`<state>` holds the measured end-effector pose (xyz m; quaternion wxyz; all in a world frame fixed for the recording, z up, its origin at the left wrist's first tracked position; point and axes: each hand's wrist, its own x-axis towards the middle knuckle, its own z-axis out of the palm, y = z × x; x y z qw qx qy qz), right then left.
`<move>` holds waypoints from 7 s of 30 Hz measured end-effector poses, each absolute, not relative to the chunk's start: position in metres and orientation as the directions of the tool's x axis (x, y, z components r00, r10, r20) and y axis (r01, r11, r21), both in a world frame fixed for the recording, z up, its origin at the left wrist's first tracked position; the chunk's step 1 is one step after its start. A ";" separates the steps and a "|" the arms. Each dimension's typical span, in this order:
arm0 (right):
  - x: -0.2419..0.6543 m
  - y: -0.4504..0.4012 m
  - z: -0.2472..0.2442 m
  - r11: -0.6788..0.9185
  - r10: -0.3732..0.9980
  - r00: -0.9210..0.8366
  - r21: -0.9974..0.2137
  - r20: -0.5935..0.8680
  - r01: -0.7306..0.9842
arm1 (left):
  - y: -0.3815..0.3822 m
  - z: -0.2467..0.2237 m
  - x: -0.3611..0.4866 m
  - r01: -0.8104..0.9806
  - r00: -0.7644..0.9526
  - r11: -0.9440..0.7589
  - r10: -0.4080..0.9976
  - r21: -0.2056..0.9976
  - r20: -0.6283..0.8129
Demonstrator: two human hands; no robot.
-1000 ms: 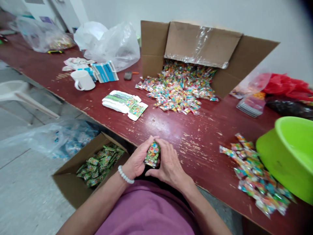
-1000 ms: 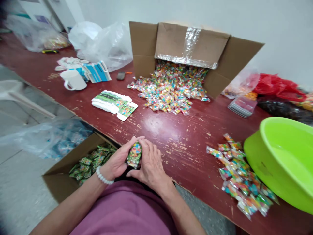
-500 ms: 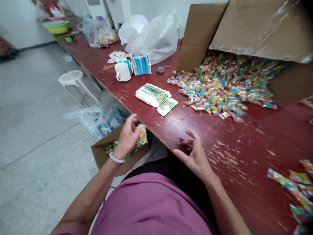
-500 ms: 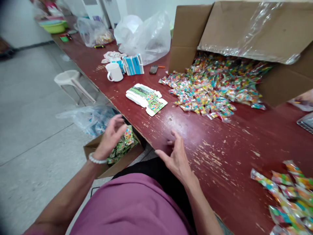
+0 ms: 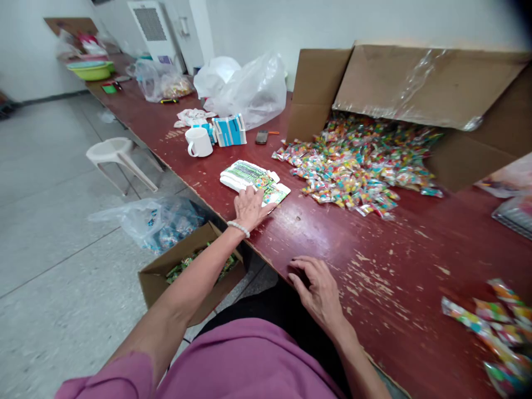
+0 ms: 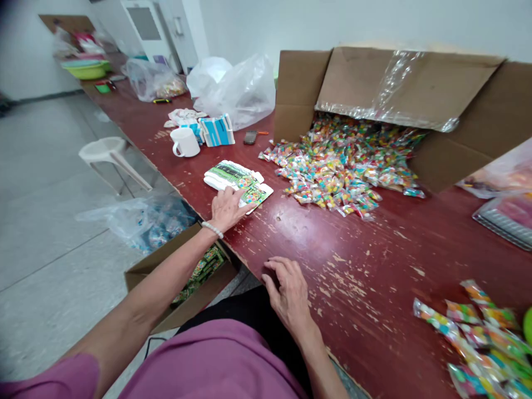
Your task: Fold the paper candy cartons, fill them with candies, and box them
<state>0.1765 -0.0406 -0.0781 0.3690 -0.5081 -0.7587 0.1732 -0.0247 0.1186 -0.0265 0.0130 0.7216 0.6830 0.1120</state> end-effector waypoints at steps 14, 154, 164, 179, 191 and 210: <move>0.177 -0.039 -0.079 0.210 0.973 0.006 -0.893 0.231 0.397 | 0.101 -0.009 -0.012 0.891 0.056 -0.082 0.996 0.446 0.072; 0.211 -0.011 -0.019 0.193 0.962 -0.241 -0.939 0.125 0.286 | -0.023 -0.011 0.030 -0.180 0.419 0.483 0.826 0.857 -0.378; 0.229 0.142 -0.046 0.184 0.968 -0.064 -0.518 0.242 0.836 | 0.010 -0.014 0.016 -0.485 0.287 0.535 0.844 0.692 -0.452; 0.242 -0.002 -0.028 -0.140 0.952 0.211 -0.929 -0.221 -0.342 | 0.028 -0.011 0.003 -0.338 0.141 0.390 0.921 0.856 -0.364; 0.212 -0.040 -0.020 -0.128 0.938 0.256 -0.920 -0.233 -0.369 | -0.012 -0.014 0.008 -0.322 0.466 0.575 0.788 0.752 -0.403; 0.220 -0.044 -0.018 -0.167 0.970 0.128 -0.952 -0.205 -0.256 | -0.019 -0.010 0.020 -0.071 0.674 0.498 0.663 0.864 -0.327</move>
